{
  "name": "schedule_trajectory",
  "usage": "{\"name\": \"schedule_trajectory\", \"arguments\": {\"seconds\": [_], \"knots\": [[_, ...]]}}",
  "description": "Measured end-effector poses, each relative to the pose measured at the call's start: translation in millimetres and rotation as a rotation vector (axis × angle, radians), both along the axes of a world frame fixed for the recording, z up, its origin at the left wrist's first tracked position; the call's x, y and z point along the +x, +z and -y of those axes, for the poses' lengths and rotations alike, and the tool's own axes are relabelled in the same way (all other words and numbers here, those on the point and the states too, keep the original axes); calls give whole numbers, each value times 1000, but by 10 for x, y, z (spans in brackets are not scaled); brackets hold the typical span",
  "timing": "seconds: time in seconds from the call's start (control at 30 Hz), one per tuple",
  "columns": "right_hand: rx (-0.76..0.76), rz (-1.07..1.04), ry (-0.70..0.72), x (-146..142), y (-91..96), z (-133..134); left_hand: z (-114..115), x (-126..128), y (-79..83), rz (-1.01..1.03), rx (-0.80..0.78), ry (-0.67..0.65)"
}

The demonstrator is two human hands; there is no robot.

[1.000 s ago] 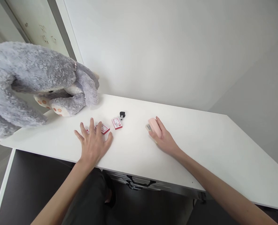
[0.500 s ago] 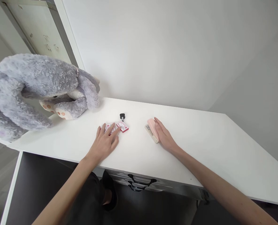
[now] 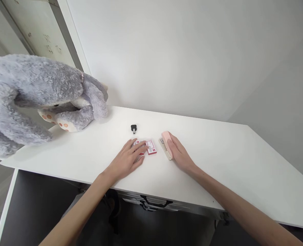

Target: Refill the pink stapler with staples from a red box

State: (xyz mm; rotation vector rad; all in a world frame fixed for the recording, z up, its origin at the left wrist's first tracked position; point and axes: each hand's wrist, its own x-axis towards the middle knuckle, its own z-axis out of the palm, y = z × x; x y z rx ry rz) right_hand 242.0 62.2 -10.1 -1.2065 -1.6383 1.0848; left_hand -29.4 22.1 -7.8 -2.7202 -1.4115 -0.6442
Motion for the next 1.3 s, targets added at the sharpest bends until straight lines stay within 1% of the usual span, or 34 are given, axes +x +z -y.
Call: {"name": "schedule_trajectory", "arguments": {"seconds": [0.07, 0.17, 0.4, 0.5, 0.67, 0.8, 1.1, 1.2, 1.3], "knots": [[41, 18, -37, 5, -16, -26, -38, 56, 6, 22, -5, -35], [46, 20, -110, 18, -29, -58, -88, 127, 17, 43, -14, -76], [-21, -24, -167, 8, -22, -74, -153, 223, 24, 117, -60, -101], [-46, -51, -150, -3, -23, -65, -177, 247, 15, 143, -68, -89], [-85, -102, -127, -8, -25, -58, -206, 270, 12, 153, -108, -5], [-90, -96, -104, -11, -5, -56, -200, 259, 28, 163, -164, -24], [-94, -83, -79, -22, 41, -32, -194, 244, 61, 191, -236, -34], [-100, -82, -80, -25, 44, -35, -190, 237, 55, 189, -219, -44], [-112, -83, -75, -24, 51, -40, -173, 224, 49, 183, -161, -26]]}}
